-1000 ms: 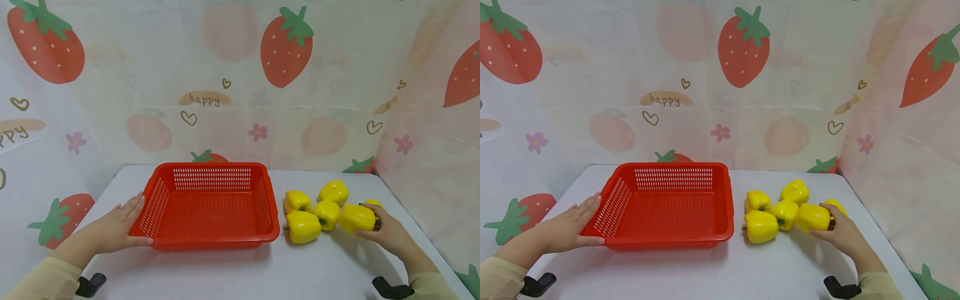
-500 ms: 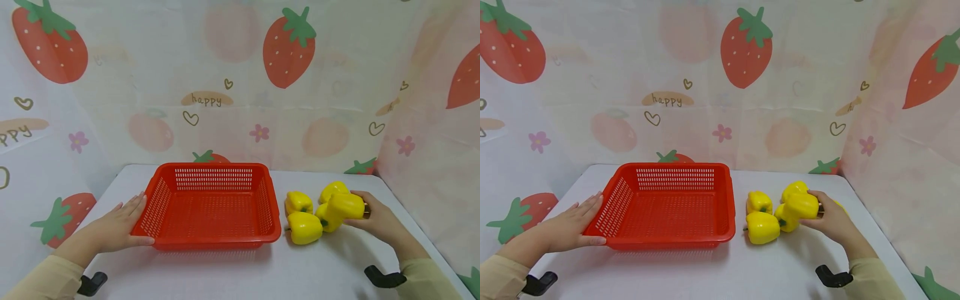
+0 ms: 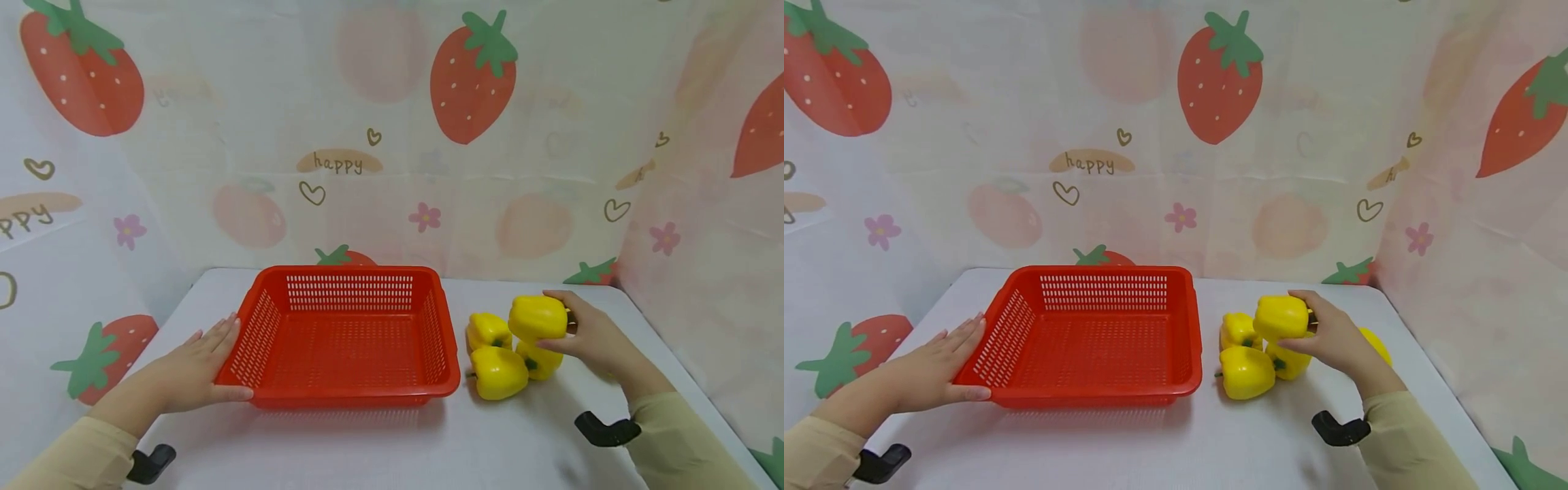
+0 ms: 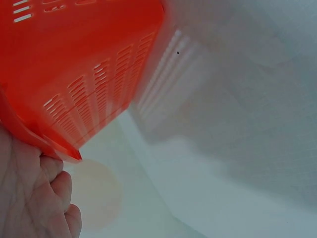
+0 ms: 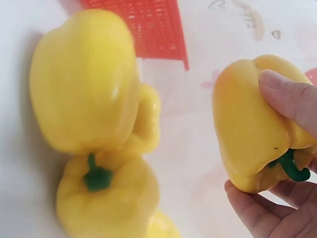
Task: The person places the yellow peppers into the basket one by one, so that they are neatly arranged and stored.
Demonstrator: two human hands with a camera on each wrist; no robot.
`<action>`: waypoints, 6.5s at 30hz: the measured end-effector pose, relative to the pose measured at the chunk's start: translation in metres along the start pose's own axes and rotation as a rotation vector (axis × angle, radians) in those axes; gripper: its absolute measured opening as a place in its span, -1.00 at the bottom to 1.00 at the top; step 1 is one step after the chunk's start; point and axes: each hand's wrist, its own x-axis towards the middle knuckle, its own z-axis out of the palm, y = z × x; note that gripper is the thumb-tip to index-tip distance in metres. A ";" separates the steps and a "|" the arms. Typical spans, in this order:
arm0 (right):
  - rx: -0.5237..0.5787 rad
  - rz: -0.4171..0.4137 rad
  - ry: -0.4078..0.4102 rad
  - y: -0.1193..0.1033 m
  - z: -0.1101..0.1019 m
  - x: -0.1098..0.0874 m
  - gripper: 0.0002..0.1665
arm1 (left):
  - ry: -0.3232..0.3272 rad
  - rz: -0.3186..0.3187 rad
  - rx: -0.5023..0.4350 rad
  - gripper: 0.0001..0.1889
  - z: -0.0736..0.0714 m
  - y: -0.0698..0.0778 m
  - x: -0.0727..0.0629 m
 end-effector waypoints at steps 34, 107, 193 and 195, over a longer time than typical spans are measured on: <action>-0.008 -0.241 -0.114 -0.084 0.035 0.065 -0.01 | 0.018 0.026 0.009 0.23 -0.003 0.001 -0.003; 0.070 -0.212 -0.255 -0.159 0.113 0.126 -0.40 | 0.030 0.024 0.003 0.23 0.001 -0.002 -0.002; 0.084 -0.047 -0.122 -0.001 0.005 0.046 -0.25 | 0.014 0.025 -0.019 0.25 0.000 0.001 -0.004; 0.073 -0.030 -0.123 0.006 0.005 0.041 -0.27 | 0.013 0.023 -0.016 0.25 0.000 0.001 -0.004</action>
